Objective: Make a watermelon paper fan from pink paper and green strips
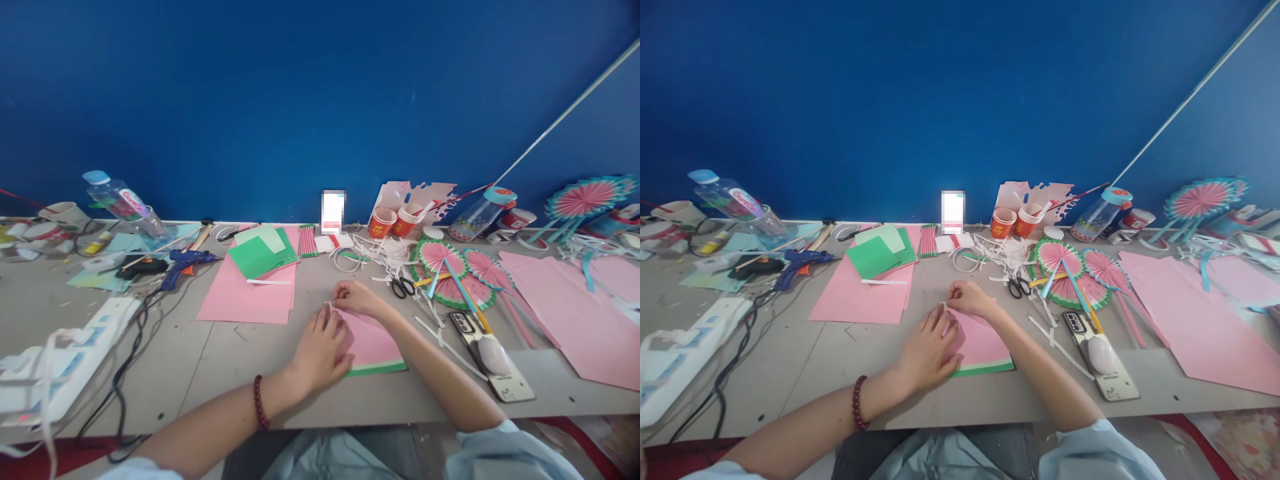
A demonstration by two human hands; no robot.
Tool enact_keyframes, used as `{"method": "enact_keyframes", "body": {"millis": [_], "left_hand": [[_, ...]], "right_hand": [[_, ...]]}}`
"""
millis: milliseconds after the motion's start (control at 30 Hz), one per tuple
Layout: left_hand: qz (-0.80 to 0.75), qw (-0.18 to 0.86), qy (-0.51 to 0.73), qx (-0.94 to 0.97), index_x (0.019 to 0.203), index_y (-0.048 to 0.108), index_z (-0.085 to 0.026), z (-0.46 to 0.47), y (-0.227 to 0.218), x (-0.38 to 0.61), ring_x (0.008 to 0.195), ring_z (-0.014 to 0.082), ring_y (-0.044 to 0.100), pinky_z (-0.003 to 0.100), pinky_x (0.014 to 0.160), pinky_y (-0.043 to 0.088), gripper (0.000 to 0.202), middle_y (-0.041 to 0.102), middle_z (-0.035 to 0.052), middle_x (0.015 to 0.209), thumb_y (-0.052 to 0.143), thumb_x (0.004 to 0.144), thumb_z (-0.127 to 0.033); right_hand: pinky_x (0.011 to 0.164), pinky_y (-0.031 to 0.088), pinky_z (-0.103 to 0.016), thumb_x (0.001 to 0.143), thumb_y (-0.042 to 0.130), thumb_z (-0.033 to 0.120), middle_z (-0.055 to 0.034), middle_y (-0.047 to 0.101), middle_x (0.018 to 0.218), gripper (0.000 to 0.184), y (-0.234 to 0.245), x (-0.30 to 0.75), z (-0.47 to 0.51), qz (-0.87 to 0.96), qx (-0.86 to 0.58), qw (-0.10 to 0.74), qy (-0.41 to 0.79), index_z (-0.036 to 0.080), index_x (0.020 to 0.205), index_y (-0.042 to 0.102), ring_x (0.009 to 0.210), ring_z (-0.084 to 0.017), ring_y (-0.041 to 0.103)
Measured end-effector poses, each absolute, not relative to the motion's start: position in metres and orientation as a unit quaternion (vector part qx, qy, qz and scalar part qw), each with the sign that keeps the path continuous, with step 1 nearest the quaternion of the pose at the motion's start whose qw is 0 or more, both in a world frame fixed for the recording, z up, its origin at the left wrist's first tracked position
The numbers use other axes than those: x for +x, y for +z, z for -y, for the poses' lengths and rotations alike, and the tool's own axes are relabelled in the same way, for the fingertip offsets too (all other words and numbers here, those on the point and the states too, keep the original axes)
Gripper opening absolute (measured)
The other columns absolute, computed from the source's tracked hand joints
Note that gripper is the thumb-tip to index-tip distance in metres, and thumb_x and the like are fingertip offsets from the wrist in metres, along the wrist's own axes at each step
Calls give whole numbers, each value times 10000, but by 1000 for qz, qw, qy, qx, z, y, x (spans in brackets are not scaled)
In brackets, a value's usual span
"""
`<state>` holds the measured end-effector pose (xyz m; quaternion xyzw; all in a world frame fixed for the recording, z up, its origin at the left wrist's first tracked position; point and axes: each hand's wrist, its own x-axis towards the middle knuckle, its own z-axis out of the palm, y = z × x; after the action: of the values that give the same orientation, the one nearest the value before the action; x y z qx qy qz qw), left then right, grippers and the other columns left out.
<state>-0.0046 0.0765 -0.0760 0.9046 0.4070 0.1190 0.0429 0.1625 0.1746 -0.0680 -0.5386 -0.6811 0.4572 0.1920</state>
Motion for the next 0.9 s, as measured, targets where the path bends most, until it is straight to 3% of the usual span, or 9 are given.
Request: {"method": "enact_keyframes", "body": {"millis": [900], "left_hand": [[-420, 74, 107, 898, 1250, 507, -142, -77, -76, -5, 1332, 399, 307, 522, 1018, 338, 529, 400, 214, 1393, 522, 835, -470]], "right_hand": [[506, 368, -197, 686, 608, 205, 24, 617, 610, 34, -56, 165, -169, 701, -566, 167, 400, 176, 704, 603, 555, -97, 532]]}}
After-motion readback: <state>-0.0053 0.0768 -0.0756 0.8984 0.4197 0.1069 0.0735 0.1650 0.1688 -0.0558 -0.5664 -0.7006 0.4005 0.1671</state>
